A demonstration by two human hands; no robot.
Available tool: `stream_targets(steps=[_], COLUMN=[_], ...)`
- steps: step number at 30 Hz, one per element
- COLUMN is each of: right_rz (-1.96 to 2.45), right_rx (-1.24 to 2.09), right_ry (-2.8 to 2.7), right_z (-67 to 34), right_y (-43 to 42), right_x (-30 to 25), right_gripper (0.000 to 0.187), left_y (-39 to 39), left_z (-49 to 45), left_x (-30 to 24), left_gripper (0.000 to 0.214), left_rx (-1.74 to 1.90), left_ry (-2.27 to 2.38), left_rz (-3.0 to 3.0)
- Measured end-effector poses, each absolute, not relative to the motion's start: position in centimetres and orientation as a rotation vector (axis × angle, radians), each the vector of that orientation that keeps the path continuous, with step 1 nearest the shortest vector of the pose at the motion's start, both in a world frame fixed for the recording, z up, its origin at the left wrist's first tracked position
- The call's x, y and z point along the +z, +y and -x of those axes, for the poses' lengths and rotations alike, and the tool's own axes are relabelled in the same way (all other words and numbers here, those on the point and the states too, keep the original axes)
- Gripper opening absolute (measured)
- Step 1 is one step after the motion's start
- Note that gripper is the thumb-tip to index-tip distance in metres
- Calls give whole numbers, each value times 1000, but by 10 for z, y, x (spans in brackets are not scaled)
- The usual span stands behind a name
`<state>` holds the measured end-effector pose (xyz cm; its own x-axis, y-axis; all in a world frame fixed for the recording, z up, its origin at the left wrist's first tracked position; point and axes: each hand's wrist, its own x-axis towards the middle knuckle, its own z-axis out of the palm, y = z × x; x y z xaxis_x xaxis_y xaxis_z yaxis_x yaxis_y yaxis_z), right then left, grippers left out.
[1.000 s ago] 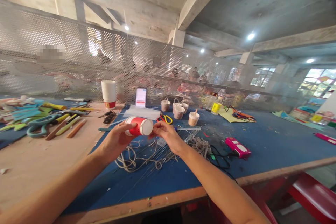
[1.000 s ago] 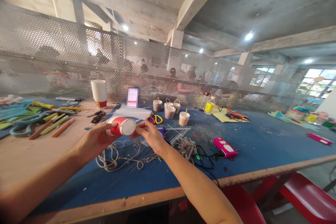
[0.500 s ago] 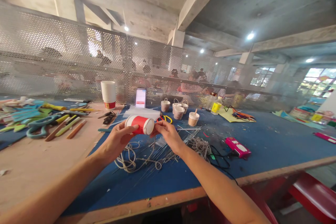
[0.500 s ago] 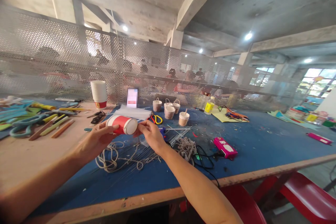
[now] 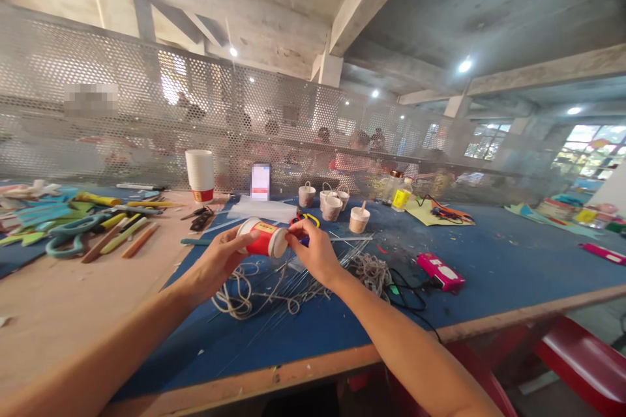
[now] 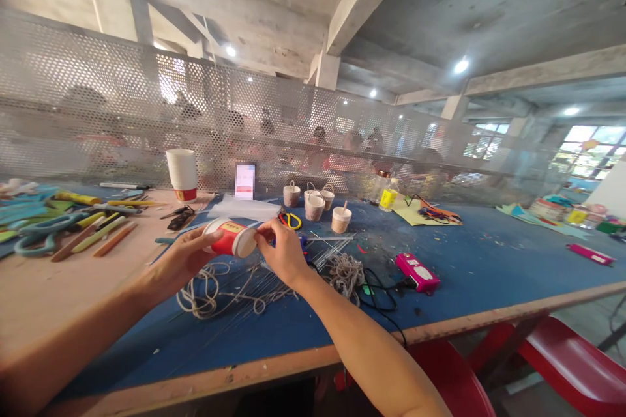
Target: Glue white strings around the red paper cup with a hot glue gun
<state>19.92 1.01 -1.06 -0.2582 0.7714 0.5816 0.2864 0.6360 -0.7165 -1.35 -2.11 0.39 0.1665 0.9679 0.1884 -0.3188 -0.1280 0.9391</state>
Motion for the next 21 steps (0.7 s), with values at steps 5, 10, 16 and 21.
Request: stream_targets(steps=[5,10,16,21], right_rz=[827,816,849,790], right_rx=[487,501,358,304], right_ry=[-1903,-1893,-1892,-1902], right_z=[-201,-202,-204,-208], right_y=[11,11,14,11], right_x=[-9,-7,-8,1], right_gripper=[14,15,11,11], left_y=[-18,-17,-19,-16], left_z=[14,16,14,16], left_x=[0,-1,2,0], left_gripper=[25,24,21,27], left_rx=[1273,1290,1326,1371], left_ry=[797,779,817,843], left_rz=[-1155,-1151,-1146,-1169])
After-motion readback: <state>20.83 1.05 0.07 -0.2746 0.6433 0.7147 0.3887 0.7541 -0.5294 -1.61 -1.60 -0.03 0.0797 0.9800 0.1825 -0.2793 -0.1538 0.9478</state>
